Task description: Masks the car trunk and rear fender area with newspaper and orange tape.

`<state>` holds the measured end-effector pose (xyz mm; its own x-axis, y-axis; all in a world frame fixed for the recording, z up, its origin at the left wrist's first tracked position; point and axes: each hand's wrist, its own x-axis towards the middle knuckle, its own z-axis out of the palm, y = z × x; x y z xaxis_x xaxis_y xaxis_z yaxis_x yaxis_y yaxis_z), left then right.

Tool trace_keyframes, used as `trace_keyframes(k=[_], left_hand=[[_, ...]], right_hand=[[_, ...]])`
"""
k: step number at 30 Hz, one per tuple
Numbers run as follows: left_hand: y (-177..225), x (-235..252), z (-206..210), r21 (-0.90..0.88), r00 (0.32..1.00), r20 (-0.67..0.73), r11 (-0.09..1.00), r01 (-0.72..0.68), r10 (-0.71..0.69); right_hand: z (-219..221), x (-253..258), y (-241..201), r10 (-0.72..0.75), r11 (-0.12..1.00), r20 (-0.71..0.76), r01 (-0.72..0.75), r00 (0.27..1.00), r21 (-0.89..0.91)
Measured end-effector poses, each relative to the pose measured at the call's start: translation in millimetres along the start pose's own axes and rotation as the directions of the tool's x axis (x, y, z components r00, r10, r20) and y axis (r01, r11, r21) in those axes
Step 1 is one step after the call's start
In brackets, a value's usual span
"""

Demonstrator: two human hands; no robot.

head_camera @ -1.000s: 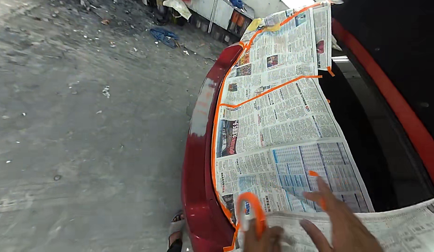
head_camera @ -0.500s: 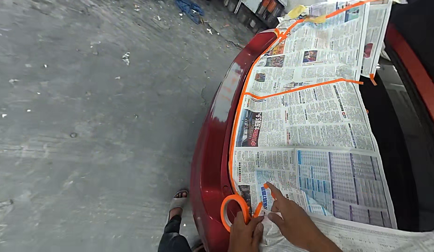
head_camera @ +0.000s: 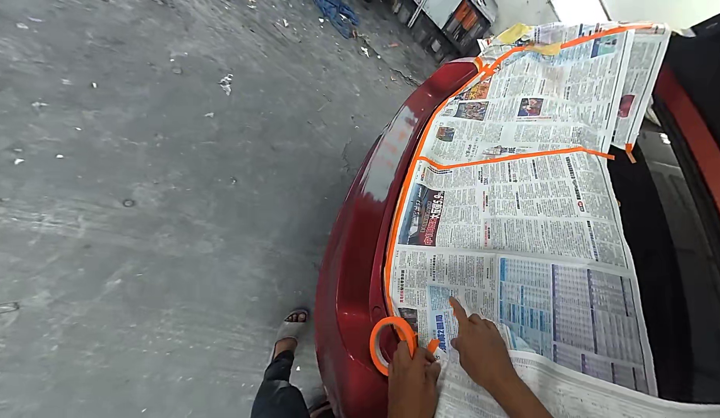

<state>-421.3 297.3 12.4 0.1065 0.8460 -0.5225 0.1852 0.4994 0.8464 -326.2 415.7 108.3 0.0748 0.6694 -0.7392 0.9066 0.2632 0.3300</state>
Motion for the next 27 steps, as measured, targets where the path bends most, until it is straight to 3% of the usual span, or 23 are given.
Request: trace_keyframes(k=[4, 8, 10, 14, 22, 27], left_hand=[[-6.3, 3.9, -2.5, 0.021, 0.999, -0.054, 1.000, 0.004, -0.003], [-6.2, 11.7, -0.7, 0.059, 1.000, 0.009, 0.998, 0.021, -0.022], [-5.6, 12.6, -0.3, 0.084, 0.998, 0.044, 0.996, 0.030, -0.034], [-4.9, 15.5, -1.6, 0.105, 0.995, 0.081, 0.994, 0.042, -0.051], [-3.5, 19.7, -0.2, 0.088, 0.993, 0.089, 0.994, 0.072, -0.079], [-1.5, 17.9, 2.1, 0.118, 0.994, 0.099, 0.992, 0.042, -0.053]], right_hand=[[7.4, -1.2, 7.5, -0.015, 0.999, -0.046, 0.017, 0.999, 0.036], [9.2, -5.5, 17.6, -0.043, 0.937, -0.289, 0.139, 0.956, 0.320], [2.5, -8.9, 14.2, -0.021, 0.907, -0.212, 0.108, 0.977, 0.407], [-2.4, -4.3, -1.0, 0.014, 0.962, 0.080, -0.035, 0.997, 0.273], [6.0, 10.5, -14.3, 0.033, 0.996, 0.231, -0.051, 0.972, 0.073], [14.5, 7.3, -19.2, 0.057, 0.998, 0.195, -0.056, 0.979, -0.007]])
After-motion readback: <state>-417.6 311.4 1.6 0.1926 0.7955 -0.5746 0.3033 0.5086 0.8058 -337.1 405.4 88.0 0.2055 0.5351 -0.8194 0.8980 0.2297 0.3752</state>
